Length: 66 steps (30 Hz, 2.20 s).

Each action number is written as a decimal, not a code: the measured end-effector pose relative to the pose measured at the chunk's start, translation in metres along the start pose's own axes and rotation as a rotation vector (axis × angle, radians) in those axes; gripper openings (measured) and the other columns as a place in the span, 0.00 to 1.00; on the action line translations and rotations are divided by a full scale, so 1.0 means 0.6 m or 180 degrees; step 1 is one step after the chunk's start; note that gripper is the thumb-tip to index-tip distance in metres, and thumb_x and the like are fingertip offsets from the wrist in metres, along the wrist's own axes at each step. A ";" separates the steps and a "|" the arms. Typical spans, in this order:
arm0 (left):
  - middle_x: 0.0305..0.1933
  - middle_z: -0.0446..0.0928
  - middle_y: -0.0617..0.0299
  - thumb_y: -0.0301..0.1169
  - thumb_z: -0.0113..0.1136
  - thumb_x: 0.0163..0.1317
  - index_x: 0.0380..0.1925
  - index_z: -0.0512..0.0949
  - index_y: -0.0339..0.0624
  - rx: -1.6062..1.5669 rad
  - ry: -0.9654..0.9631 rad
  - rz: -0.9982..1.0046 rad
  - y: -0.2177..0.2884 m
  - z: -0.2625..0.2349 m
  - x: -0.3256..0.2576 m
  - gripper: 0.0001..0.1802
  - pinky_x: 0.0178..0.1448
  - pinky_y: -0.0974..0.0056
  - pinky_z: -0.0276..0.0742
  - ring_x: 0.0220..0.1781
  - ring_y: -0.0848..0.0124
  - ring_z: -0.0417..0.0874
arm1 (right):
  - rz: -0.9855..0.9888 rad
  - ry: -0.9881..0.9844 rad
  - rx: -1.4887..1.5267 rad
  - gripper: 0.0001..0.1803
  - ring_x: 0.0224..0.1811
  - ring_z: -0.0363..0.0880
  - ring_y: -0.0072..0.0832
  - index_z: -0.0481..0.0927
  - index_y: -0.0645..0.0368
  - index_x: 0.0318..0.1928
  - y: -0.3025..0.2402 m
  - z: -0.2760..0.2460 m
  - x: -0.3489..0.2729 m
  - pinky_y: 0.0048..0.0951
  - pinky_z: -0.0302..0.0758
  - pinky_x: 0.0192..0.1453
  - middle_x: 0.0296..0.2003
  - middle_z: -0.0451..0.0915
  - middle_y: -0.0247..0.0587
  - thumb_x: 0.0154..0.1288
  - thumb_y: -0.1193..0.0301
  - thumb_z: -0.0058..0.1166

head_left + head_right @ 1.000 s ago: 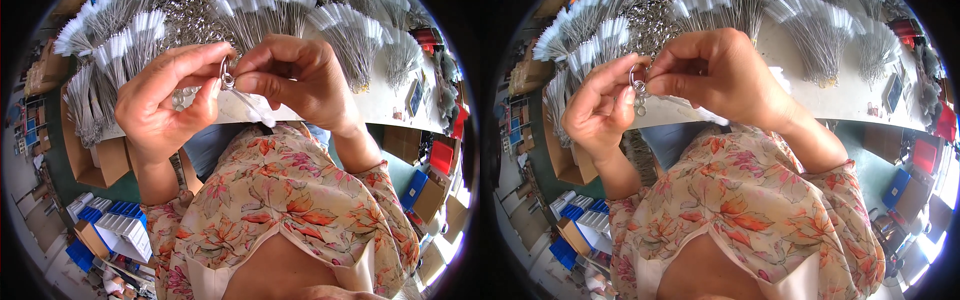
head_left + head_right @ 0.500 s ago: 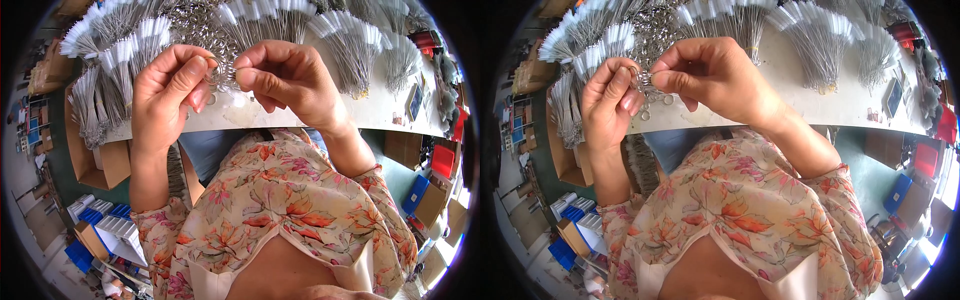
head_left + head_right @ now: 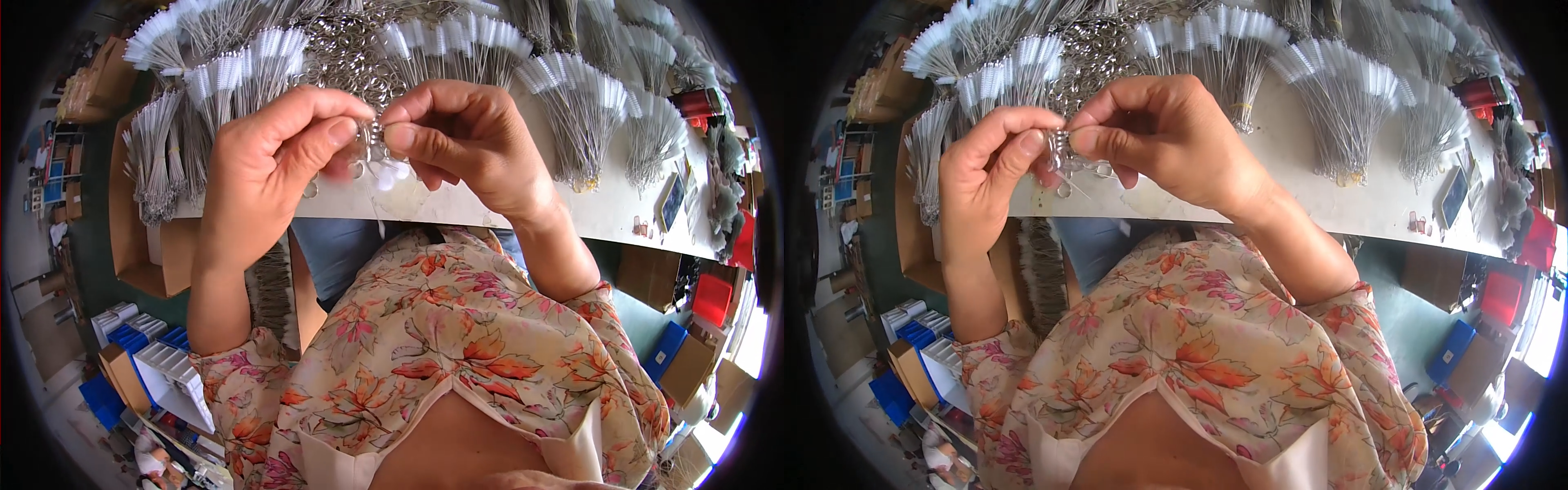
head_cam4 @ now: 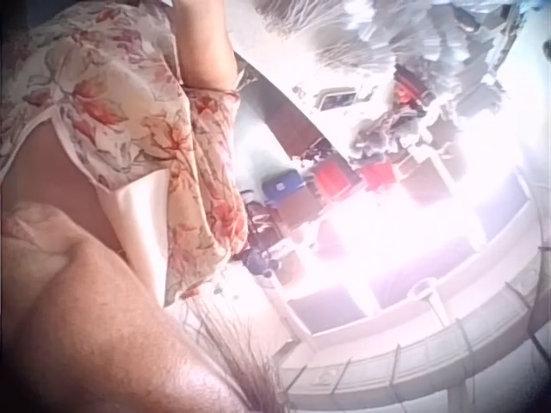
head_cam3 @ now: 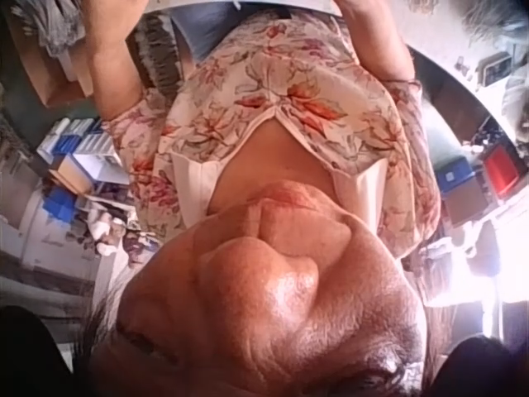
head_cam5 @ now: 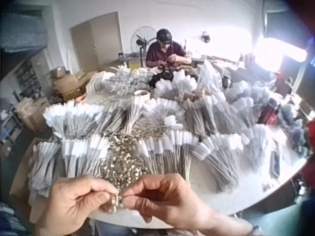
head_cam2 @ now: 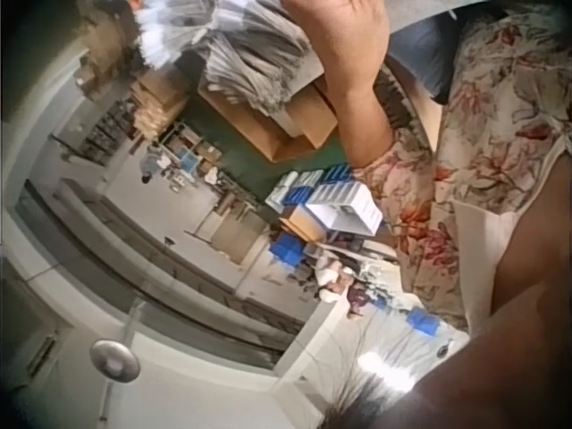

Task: Manually assemble small metal and plastic components on a workbench.

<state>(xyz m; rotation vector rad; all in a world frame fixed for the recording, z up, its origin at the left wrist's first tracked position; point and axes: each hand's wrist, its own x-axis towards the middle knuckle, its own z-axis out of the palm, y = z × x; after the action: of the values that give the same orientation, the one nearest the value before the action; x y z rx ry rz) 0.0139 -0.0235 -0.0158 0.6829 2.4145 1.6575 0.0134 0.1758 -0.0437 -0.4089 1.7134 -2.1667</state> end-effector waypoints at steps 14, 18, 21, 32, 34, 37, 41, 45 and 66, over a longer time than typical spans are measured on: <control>0.38 0.78 0.53 0.29 0.48 0.63 0.35 0.77 0.33 -0.2933 0.1108 0.0332 -0.033 0.026 -0.021 0.11 0.53 0.61 0.71 0.45 0.63 0.78 | -0.1368 0.0626 -0.0277 0.05 0.26 0.76 0.18 0.78 0.64 0.31 0.075 0.085 0.034 0.18 0.74 0.31 0.27 0.76 0.35 0.55 0.77 0.59; 0.39 0.78 0.54 0.28 0.48 0.63 0.36 0.77 0.32 -0.2007 0.1492 0.0506 -0.022 -0.026 -0.059 0.10 0.44 0.62 0.75 0.44 0.65 0.78 | -0.0905 0.0460 -0.0901 0.07 0.32 0.77 0.20 0.79 0.63 0.34 0.086 0.105 0.036 0.21 0.75 0.38 0.31 0.78 0.36 0.54 0.76 0.60; 0.36 0.78 0.54 0.28 0.48 0.63 0.34 0.76 0.32 -0.1310 0.1538 0.0491 -0.007 -0.086 -0.114 0.10 0.38 0.67 0.76 0.38 0.69 0.80 | -0.0671 0.0294 -0.1174 0.06 0.35 0.78 0.22 0.79 0.63 0.36 0.115 0.089 0.025 0.22 0.74 0.41 0.33 0.80 0.39 0.56 0.77 0.58; 0.26 0.76 0.50 0.29 0.50 0.55 0.26 0.76 0.39 0.1641 -0.0289 -0.1904 -0.352 -0.029 -0.365 0.07 0.35 0.56 0.72 0.30 0.54 0.78 | 0.0812 -0.0339 -0.1672 0.06 0.36 0.75 0.20 0.79 0.64 0.35 0.211 0.058 -0.017 0.22 0.70 0.45 0.31 0.80 0.35 0.56 0.77 0.55; 0.26 0.76 0.49 0.29 0.50 0.54 0.27 0.76 0.39 0.1799 -0.0518 -0.1872 -0.422 -0.029 -0.360 0.07 0.37 0.55 0.72 0.31 0.53 0.78 | 0.0873 -0.0328 -0.1739 0.06 0.36 0.75 0.20 0.79 0.64 0.35 0.214 0.060 -0.016 0.22 0.70 0.45 0.31 0.80 0.35 0.56 0.77 0.55; 0.30 0.76 0.45 0.32 0.50 0.54 0.29 0.77 0.38 0.2037 -0.0527 -0.1960 -0.515 -0.072 -0.334 0.10 0.40 0.54 0.72 0.35 0.50 0.77 | 0.0876 -0.0266 -0.1798 0.06 0.35 0.75 0.19 0.79 0.63 0.35 0.219 0.063 -0.014 0.22 0.70 0.44 0.31 0.80 0.34 0.55 0.77 0.56; 0.35 0.76 0.44 0.35 0.50 0.56 0.31 0.77 0.37 0.2586 0.0258 -0.1213 -0.685 -0.130 -0.349 0.13 0.44 0.54 0.73 0.39 0.49 0.77 | 0.0997 -0.0139 -0.1673 0.05 0.35 0.75 0.19 0.79 0.63 0.34 0.216 0.069 -0.015 0.22 0.70 0.45 0.31 0.80 0.34 0.55 0.77 0.56; 0.36 0.77 0.47 0.37 0.50 0.58 0.32 0.78 0.39 0.1964 0.1750 -0.2113 -0.735 -0.079 -0.382 0.14 0.46 0.54 0.72 0.42 0.50 0.77 | 0.1136 -0.0118 -0.1602 0.05 0.35 0.75 0.19 0.79 0.63 0.35 0.221 0.065 -0.013 0.21 0.70 0.45 0.31 0.80 0.34 0.55 0.78 0.56; 0.35 0.79 0.55 0.32 0.54 0.59 0.38 0.77 0.39 0.2338 0.1379 0.0252 -0.301 -0.310 0.273 0.10 0.44 0.66 0.73 0.38 0.65 0.80 | 0.0017 0.0840 -0.1384 0.07 0.35 0.78 0.23 0.79 0.65 0.36 0.109 -0.138 -0.012 0.23 0.73 0.41 0.31 0.80 0.39 0.55 0.78 0.56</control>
<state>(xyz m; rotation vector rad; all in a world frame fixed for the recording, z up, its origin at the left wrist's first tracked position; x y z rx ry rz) -0.2506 -0.1632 -0.0855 0.5289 3.3882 0.9661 -0.0101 0.2378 -0.1263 -0.2287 2.3371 -1.9004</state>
